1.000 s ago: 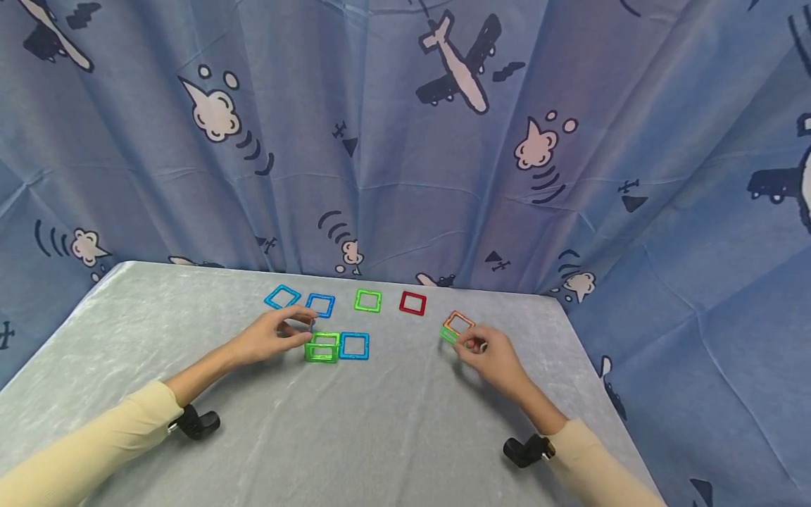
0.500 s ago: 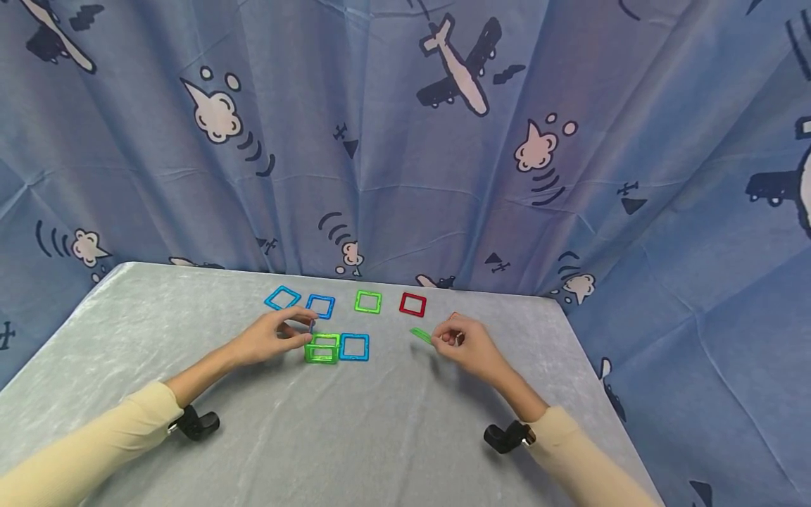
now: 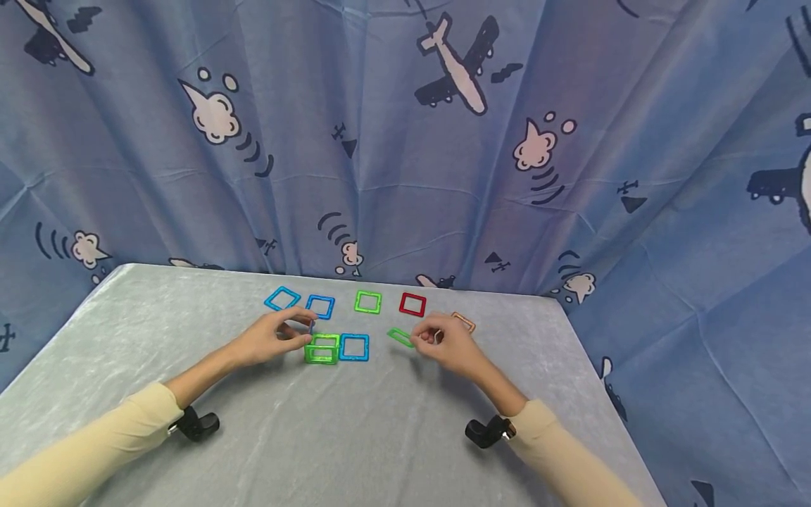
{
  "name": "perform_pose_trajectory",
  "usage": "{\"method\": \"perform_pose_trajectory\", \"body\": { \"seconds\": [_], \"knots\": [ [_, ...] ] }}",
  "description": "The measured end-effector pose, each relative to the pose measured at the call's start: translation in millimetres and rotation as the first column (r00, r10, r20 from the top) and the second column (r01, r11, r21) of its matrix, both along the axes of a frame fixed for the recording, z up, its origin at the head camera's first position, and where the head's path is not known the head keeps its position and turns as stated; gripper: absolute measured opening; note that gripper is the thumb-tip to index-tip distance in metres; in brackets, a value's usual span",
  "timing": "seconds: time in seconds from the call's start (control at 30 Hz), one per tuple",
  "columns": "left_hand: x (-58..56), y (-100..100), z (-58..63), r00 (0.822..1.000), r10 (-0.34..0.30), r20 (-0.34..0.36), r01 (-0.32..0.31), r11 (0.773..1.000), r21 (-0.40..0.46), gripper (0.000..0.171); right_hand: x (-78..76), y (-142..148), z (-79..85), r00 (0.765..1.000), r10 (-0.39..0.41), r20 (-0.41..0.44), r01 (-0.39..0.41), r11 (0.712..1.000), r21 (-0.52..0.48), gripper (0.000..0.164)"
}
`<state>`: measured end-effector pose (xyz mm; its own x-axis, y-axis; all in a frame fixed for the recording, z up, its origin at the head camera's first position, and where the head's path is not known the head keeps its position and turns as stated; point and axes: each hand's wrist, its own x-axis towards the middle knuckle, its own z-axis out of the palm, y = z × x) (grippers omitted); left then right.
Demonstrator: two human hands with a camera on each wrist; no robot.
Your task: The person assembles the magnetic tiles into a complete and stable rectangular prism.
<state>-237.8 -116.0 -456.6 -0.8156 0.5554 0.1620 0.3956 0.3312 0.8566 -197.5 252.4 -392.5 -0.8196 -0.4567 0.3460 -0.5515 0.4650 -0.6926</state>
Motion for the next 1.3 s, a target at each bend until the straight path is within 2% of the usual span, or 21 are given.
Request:
{"method": "perform_pose_trajectory", "body": {
  "seconds": [0.17,0.3,0.43,0.5,0.87,1.0,1.17,1.23,1.27,1.3],
  "knots": [
    [-0.8,0,-1.3,1.000,0.001,-0.006,-0.001,1.000,0.000,0.043,3.8,-10,10.1,0.998,0.026,0.051,-0.027,1.000,0.008,0.011],
    [-1.3,0,-1.7,1.000,0.000,-0.010,0.000,1.000,0.002,0.042,-4.4,-10,-3.1,0.995,0.031,0.096,-0.032,0.999,0.016,0.009],
    [-1.4,0,-1.1,1.000,-0.002,-0.010,0.002,1.000,0.005,0.042,-15.6,-8,-21.3,0.996,0.048,0.069,-0.049,0.999,0.012,0.011],
    [-1.3,0,-0.6,1.000,-0.006,-0.010,0.006,1.000,0.010,0.042,-18.7,-8,-25.2,0.997,0.058,0.055,-0.058,0.998,0.008,0.011],
    [0.5,1,0.2,1.000,0.005,-0.012,-0.004,1.000,0.022,0.042,-22.7,-19,-28.9,0.993,0.115,0.026,-0.115,0.993,0.027,0.007],
    [5.2,4,7.4,1.000,0.011,-0.011,-0.011,1.000,0.028,0.039,-23.5,-22,-29.4,0.992,0.119,0.028,-0.121,0.992,0.043,0.005],
    [17.3,7,29.9,1.000,0.007,0.000,-0.007,0.999,0.032,0.035,-25.1,-24,-29.3,0.989,0.141,0.042,-0.143,0.988,0.057,0.008],
    [19.9,7,34.8,1.000,0.002,-0.007,-0.002,1.000,0.031,0.034,-26.0,-25,-29.1,0.987,0.155,0.051,-0.158,0.986,0.061,0.007],
    [20.7,7,35.4,1.000,0.002,-0.013,-0.002,1.000,0.030,0.034,-23.6,-27,-24.4,0.985,0.164,0.061,-0.168,0.984,0.060,0.008],
    [18.1,6,30.9,1.000,0.004,-0.015,-0.003,1.000,0.029,0.035,-23.9,-28,-24.2,0.982,0.174,0.067,-0.178,0.982,0.059,0.009]
  ]
}}
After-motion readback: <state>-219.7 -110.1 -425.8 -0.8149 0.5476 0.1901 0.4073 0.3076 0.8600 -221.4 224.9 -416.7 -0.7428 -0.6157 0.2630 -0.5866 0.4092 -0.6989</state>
